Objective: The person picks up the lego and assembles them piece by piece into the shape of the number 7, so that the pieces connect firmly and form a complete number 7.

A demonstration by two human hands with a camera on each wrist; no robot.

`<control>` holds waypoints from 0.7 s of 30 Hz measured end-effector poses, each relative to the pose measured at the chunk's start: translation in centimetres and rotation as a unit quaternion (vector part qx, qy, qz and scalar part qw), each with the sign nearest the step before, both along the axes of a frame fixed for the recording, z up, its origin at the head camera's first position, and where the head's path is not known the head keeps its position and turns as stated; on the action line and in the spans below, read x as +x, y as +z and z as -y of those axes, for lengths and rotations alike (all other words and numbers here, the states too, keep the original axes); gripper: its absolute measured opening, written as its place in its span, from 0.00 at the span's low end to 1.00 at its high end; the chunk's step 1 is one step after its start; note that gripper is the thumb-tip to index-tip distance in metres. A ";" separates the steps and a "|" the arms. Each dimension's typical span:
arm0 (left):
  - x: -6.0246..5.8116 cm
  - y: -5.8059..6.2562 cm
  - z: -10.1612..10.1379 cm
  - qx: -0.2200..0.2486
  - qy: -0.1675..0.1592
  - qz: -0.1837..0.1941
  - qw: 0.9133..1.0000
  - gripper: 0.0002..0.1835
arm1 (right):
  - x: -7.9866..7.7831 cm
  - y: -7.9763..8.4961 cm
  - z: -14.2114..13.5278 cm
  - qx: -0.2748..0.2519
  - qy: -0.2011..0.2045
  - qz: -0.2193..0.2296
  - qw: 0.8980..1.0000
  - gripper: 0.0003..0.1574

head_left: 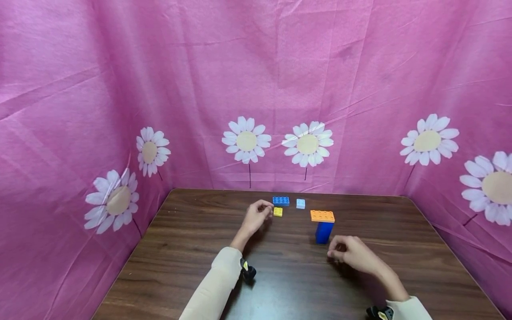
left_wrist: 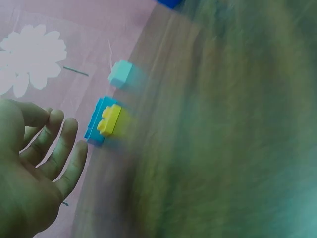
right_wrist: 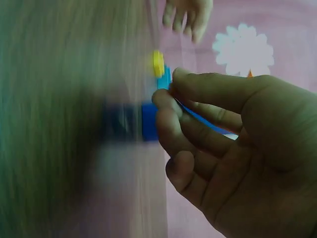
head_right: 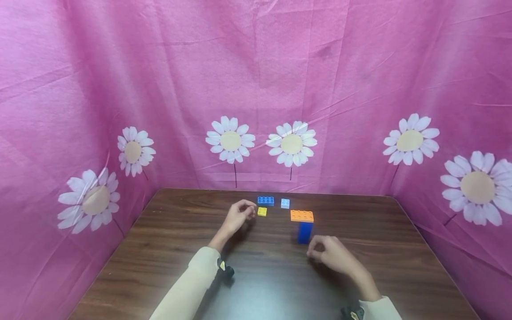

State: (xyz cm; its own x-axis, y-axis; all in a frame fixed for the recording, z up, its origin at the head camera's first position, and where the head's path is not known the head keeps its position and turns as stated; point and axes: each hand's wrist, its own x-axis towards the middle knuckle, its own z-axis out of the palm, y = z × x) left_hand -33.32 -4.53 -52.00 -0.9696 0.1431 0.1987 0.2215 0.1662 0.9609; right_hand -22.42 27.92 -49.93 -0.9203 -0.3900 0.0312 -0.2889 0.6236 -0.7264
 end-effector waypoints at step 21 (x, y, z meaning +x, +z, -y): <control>-3.9 0.8 -1.5 -0.413 -0.066 -0.096 0.903 0.21 | -5.8 -1.4 13.6 0.124 -0.055 -0.132 0.982 0.20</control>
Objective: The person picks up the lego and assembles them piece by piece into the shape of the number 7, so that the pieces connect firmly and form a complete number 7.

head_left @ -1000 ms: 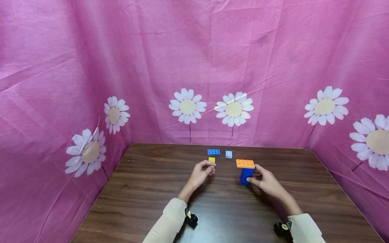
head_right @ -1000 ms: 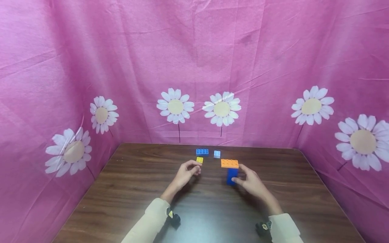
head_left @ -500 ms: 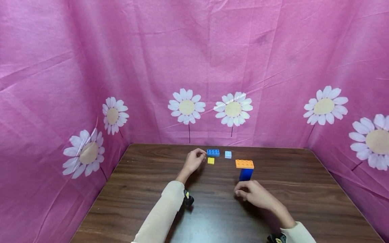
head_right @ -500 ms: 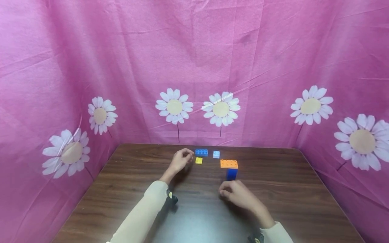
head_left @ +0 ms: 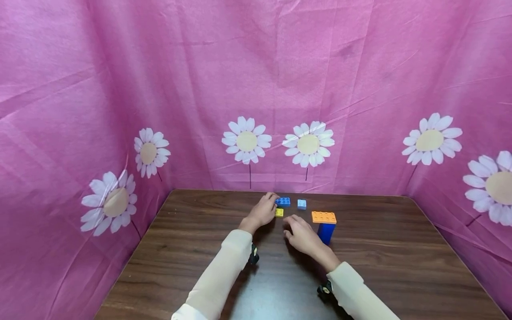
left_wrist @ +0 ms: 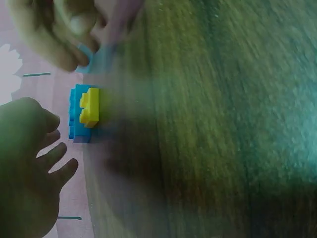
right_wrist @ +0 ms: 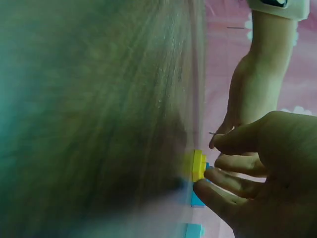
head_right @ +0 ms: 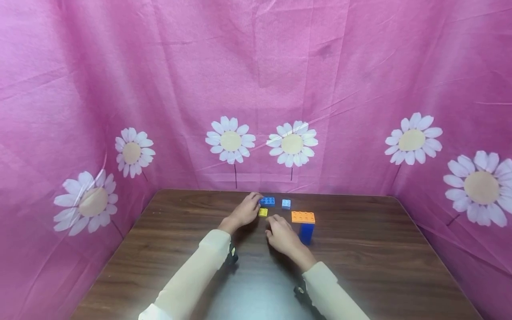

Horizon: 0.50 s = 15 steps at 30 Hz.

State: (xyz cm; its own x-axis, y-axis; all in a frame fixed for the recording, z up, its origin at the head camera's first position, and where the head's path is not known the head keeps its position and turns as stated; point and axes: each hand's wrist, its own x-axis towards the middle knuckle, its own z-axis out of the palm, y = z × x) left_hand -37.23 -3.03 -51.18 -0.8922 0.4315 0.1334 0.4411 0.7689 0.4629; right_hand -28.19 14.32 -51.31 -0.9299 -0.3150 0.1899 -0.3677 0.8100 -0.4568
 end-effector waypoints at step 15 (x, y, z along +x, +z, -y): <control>0.3 -0.8 0.8 -0.028 0.009 0.006 1.000 0.12 | -2.7 -0.7 1.4 0.060 0.042 0.009 0.997 0.28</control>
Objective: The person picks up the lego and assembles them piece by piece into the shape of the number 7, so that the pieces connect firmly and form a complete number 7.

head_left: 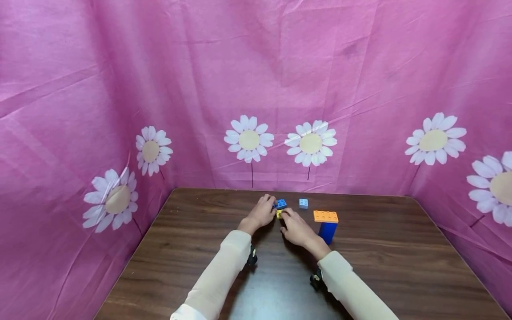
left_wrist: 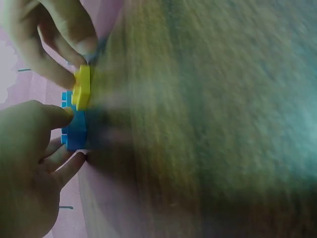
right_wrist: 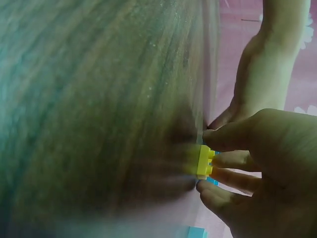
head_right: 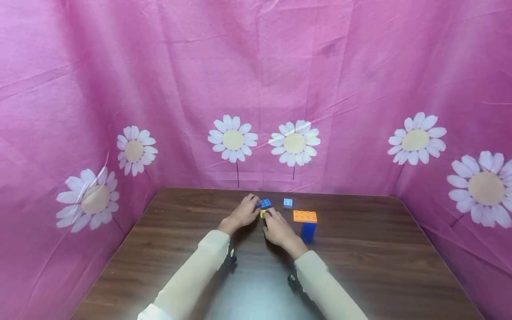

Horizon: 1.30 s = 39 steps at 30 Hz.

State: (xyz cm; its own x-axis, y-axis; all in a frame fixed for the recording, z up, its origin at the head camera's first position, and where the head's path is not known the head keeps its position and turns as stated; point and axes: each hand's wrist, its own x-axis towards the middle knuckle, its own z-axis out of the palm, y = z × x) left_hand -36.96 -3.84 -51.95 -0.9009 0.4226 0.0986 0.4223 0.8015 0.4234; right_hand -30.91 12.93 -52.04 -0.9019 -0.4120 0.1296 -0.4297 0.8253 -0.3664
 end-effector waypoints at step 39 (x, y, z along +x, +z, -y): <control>2.0 -0.4 1.3 0.218 0.060 0.033 0.974 0.11 | 1.2 0.5 -1.3 -0.114 0.024 -0.039 0.992 0.15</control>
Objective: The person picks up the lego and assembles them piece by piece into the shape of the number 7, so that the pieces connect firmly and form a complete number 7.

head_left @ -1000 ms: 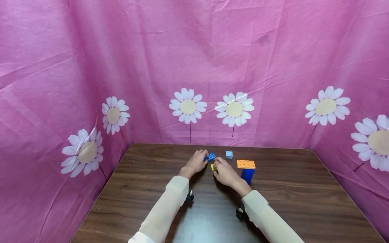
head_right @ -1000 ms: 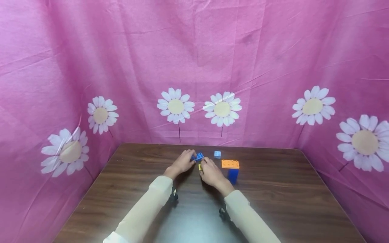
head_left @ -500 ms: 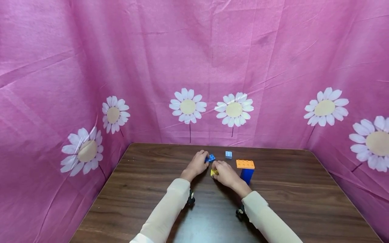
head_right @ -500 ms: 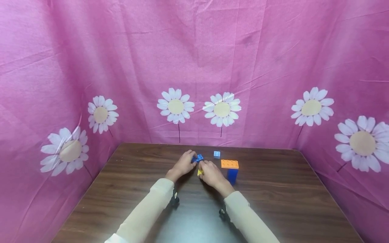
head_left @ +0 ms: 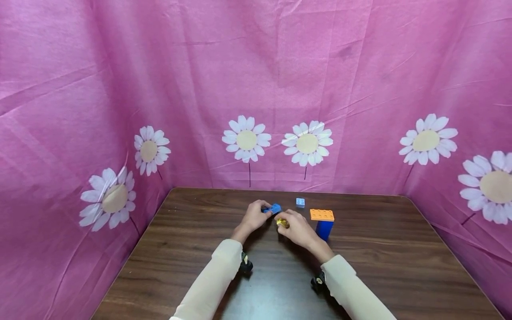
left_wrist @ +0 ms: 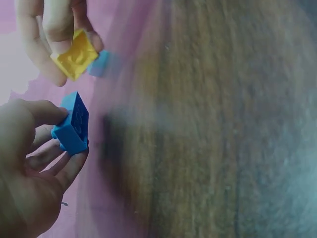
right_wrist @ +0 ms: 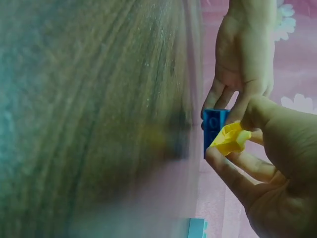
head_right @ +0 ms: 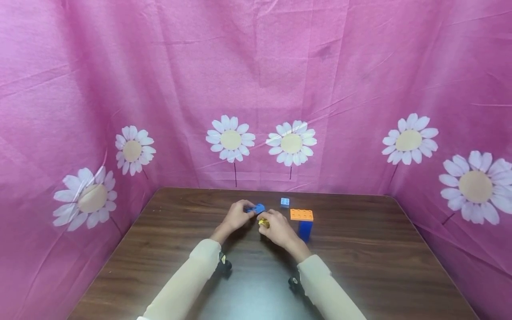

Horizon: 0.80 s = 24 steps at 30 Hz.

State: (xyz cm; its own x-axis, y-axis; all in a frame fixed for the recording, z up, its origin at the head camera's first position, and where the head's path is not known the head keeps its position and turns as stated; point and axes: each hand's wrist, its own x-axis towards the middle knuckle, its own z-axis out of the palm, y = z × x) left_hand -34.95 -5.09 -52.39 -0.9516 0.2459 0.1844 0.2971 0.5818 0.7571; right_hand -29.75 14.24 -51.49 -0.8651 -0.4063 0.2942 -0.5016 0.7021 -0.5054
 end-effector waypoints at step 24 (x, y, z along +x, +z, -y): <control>4.7 3.0 1.9 0.297 -0.038 0.064 0.952 0.13 | 3.9 3.2 0.7 -0.089 -0.018 0.010 0.996 0.15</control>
State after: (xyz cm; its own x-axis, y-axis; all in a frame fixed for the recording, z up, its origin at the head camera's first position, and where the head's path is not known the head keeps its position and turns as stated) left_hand -30.24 -7.03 -49.38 -0.9592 0.2040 0.1959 0.2041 0.0198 0.9787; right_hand -25.80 13.59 -48.28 -0.8845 -0.3185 0.3409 -0.4665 0.6171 -0.6337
